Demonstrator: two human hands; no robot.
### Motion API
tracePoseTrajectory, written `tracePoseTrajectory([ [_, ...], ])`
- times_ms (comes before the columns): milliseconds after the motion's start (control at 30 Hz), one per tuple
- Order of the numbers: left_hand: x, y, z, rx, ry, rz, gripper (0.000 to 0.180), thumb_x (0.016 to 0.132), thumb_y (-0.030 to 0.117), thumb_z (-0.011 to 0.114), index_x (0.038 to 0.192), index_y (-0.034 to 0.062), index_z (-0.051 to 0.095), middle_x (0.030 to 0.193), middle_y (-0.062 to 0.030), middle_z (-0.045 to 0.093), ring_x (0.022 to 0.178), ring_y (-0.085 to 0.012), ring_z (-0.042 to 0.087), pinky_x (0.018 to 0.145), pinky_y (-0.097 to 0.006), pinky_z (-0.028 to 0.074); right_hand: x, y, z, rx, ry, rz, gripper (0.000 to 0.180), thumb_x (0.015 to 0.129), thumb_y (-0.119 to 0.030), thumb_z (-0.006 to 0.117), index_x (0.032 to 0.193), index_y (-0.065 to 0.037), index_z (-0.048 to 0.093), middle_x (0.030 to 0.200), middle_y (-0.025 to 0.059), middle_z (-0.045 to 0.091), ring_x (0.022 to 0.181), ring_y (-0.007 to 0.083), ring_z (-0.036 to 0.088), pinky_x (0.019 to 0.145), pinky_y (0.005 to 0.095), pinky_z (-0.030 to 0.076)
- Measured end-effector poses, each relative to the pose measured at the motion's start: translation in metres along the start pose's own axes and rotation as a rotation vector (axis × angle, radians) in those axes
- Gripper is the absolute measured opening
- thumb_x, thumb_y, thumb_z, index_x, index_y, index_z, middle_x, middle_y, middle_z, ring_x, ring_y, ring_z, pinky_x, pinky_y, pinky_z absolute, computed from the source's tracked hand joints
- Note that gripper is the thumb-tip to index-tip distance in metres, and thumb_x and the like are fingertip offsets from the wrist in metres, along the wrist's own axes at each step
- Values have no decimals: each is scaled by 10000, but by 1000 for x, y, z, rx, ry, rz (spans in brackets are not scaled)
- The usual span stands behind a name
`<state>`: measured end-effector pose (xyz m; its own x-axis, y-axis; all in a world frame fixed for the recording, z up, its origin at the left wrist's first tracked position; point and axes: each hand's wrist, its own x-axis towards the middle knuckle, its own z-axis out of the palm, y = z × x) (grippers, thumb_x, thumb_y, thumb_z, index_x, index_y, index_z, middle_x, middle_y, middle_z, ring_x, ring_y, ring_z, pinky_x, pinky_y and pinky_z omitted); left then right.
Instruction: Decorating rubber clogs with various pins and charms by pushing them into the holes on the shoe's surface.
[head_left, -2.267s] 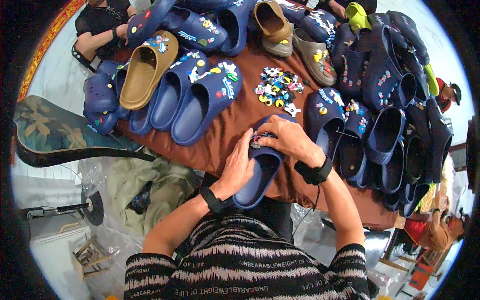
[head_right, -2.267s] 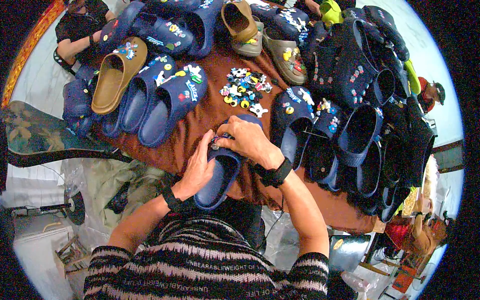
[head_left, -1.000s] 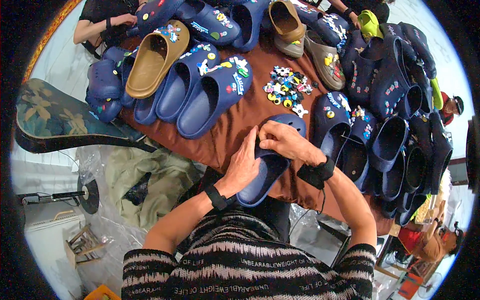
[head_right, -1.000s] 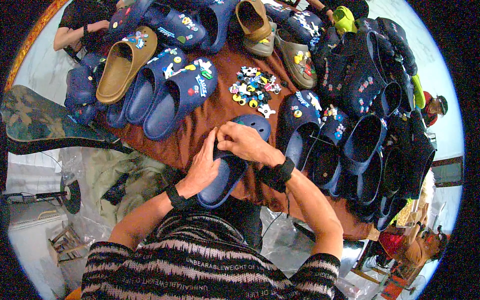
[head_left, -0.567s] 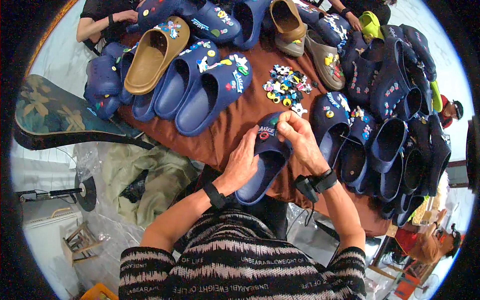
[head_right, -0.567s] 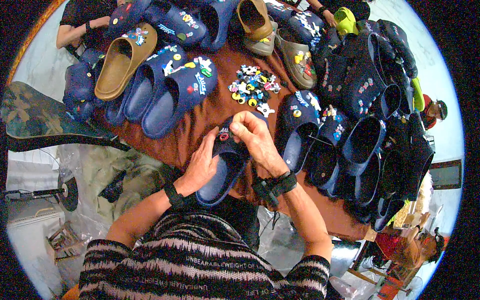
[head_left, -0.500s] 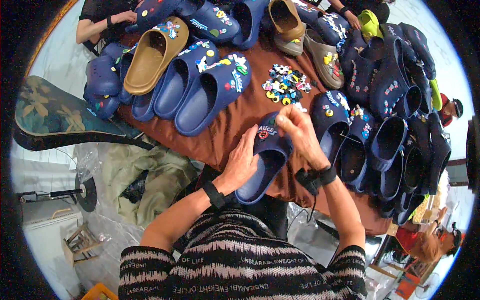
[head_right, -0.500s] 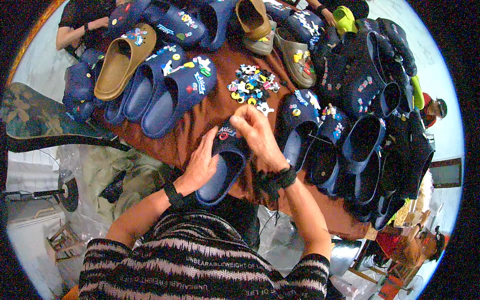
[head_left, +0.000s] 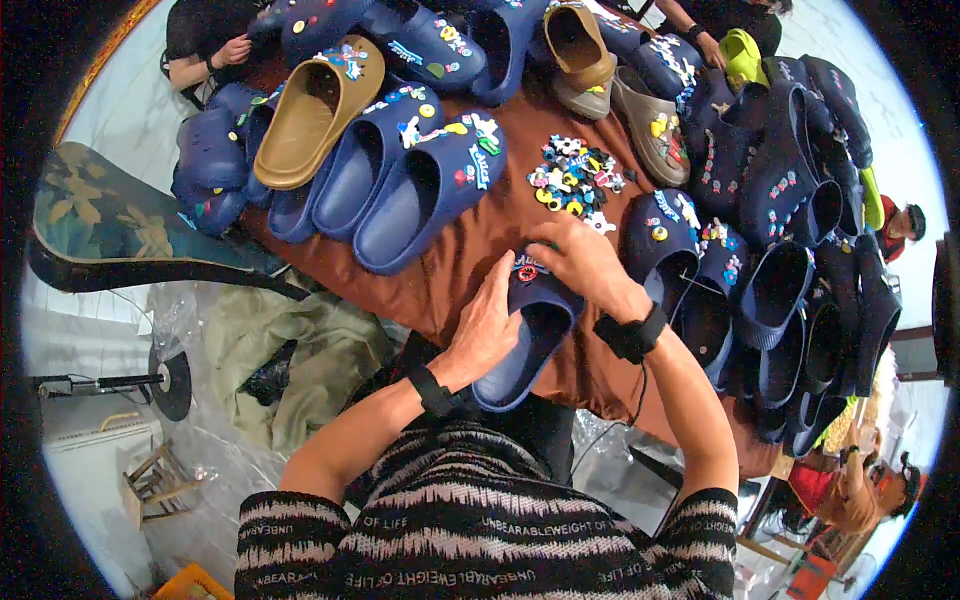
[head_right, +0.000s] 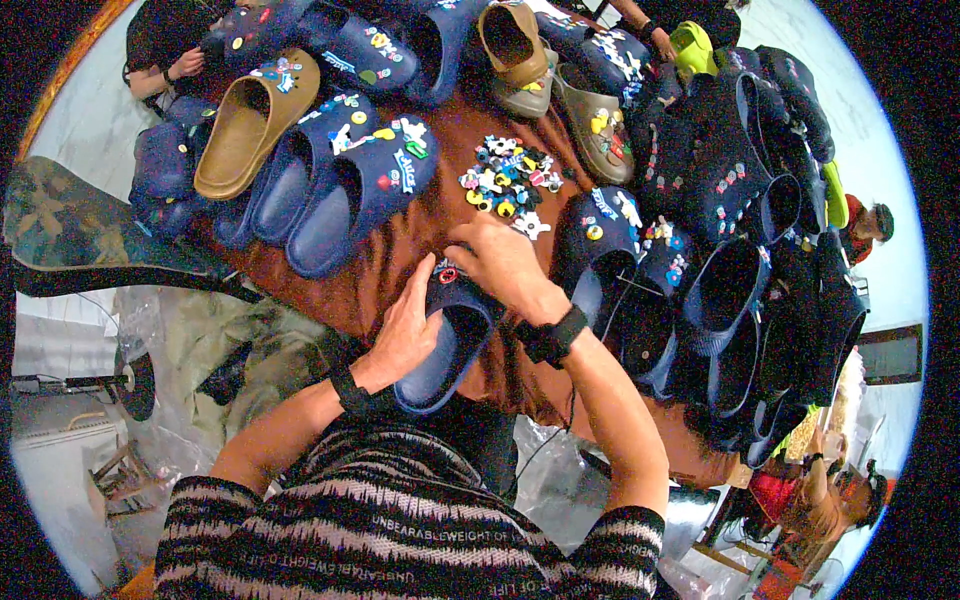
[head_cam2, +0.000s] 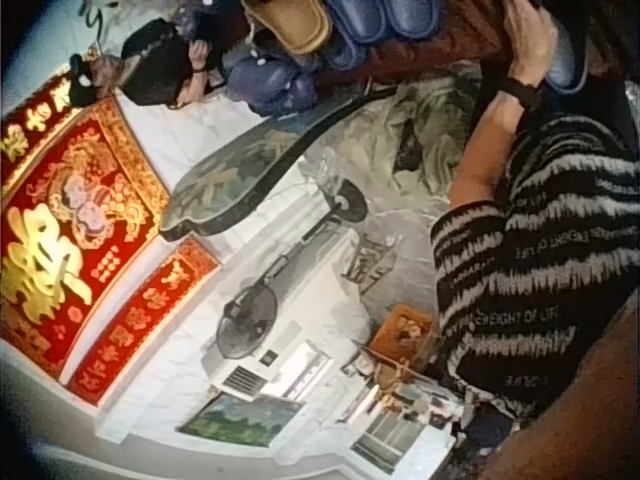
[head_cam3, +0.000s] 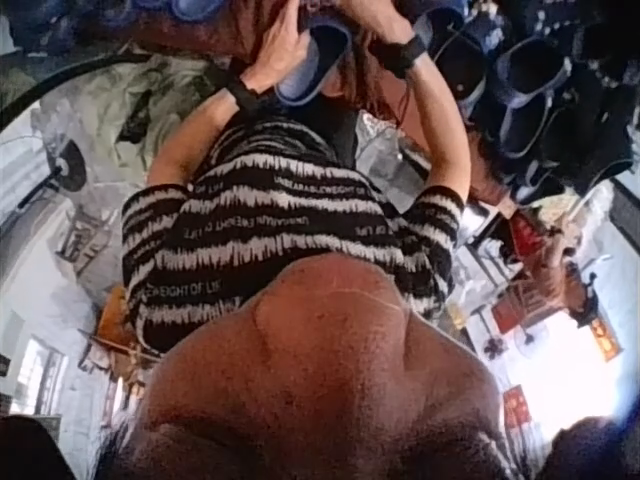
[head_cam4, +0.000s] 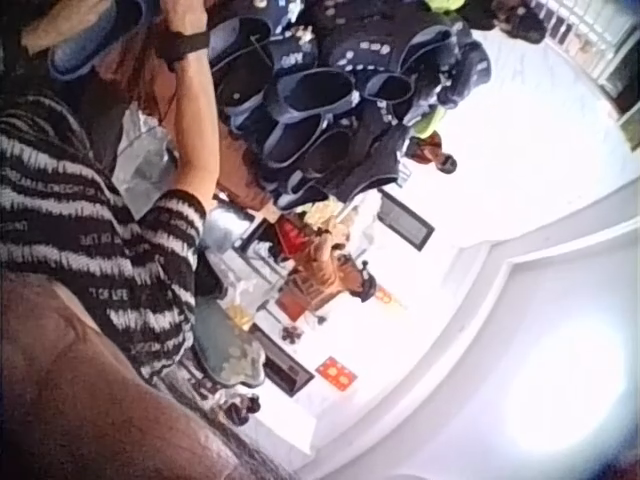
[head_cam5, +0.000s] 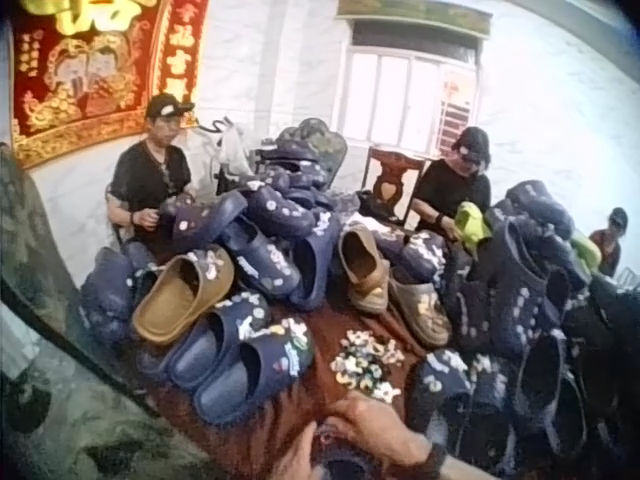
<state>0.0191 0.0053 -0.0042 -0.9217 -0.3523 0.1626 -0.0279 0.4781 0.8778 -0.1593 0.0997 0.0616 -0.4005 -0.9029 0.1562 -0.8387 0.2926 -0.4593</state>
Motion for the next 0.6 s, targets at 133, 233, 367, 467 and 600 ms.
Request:
tracePoseTrajectory([
  [133, 0, 2, 2, -27, 13, -77, 868, 849, -39, 592, 1569, -6, 107, 1549, -330, 305, 1439, -474, 323, 1186, -489, 307, 12, -20, 5, -126, -174, 7, 270, 904, -316, 656, 958, -68, 746, 986, 187, 656, 903, 376, 692, 797, 481, 556],
  [233, 1, 4, 4, -56, 8, -75, 906, 840, -43, 612, 1576, 7, 86, 1552, -341, 292, 1438, -475, 327, 1183, -486, 312, 14, -9, 14, -245, -282, -65, 290, 878, -351, 667, 943, -78, 739, 1000, 179, 659, 866, 383, 699, 742, 500, 566],
  [367, -3, 2, 3, -23, 29, -58, 923, 829, -58, 619, 1579, 14, 88, 1544, -340, 307, 1438, -469, 331, 1183, -485, 313, 14, -14, 8, -169, -282, -41, 271, 870, -316, 685, 1017, -88, 702, 1023, 143, 668, 936, 362, 678, 795, 479, 540],
  [467, -3, 2, 2, -15, 47, -36, 930, 822, -68, 622, 1579, 11, 86, 1541, -338, 313, 1439, -463, 333, 1183, -483, 316, 14, -16, 6, -96, -343, 59, 224, 894, -293, 674, 991, -90, 674, 962, 138, 695, 950, 347, 683, 776, 457, 529],
  [600, -1, -2, 3, 6, 7, -17, 898, 818, -61, 637, 1557, -21, 128, 1531, -327, 321, 1411, -472, 356, 1153, -491, 355, -1, -1, 16, 162, -155, 206, 264, 952, -334, 625, 963, -71, 645, 856, 136, 696, 870, 298, 685, 730, 419, 513],
])
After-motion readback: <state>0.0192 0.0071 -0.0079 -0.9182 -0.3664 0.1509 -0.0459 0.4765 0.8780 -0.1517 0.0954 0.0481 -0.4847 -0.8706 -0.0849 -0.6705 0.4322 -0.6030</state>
